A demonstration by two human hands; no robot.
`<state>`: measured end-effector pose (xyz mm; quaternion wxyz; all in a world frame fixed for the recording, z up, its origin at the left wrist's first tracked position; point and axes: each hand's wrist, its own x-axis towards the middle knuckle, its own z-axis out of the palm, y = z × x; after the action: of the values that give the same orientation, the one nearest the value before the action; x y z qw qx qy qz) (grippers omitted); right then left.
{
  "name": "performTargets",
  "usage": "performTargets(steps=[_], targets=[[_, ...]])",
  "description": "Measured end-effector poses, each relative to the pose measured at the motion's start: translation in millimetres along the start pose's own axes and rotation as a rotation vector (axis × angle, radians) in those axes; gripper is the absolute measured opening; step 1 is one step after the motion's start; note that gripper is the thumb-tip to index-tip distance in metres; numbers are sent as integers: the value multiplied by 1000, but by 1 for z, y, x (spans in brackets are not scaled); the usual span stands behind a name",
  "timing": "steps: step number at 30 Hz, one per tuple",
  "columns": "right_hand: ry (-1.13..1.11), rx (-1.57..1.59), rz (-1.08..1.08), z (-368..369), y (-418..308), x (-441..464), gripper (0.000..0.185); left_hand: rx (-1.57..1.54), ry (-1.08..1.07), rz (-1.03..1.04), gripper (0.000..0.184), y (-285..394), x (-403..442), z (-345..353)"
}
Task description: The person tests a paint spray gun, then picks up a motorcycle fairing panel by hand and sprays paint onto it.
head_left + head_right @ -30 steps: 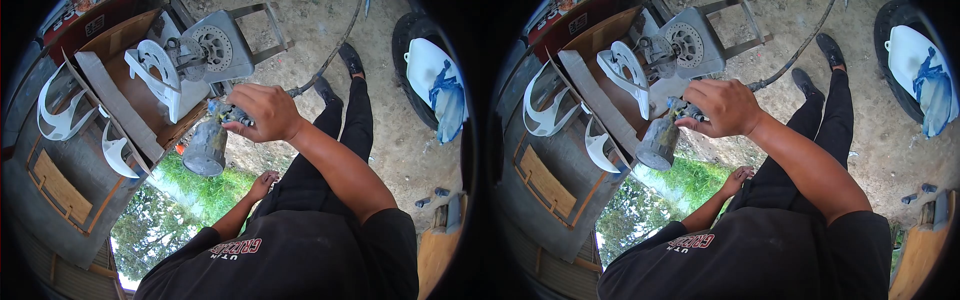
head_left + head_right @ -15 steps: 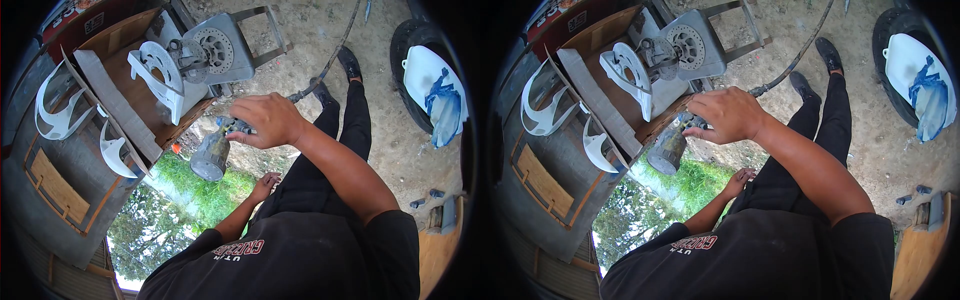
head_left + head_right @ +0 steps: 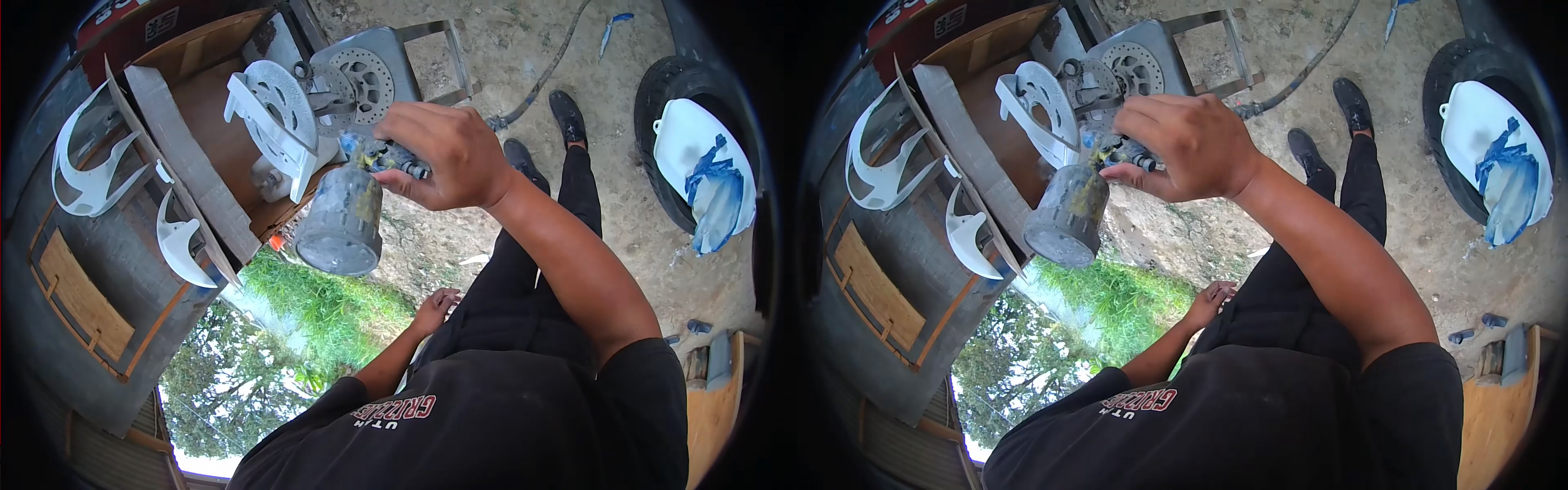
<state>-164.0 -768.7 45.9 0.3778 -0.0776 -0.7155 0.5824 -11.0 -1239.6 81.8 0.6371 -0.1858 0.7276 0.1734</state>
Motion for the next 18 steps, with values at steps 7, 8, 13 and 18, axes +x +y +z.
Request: performTargets(steps=[7,8,13,18], targets=[[-541,-97,206,-34,-32,-5,54,-25,-5,66,49,-9,7,5],[-570,-102,219,-39,-37,-4,53,-25,-9,71,50,-11,8,6],[-590,-141,210,-50,-44,15,48,-87,30,116,46,-5,6,16],[-443,-96,131,-47,-49,66,40,-201,41,151,46,-18,9,27]])
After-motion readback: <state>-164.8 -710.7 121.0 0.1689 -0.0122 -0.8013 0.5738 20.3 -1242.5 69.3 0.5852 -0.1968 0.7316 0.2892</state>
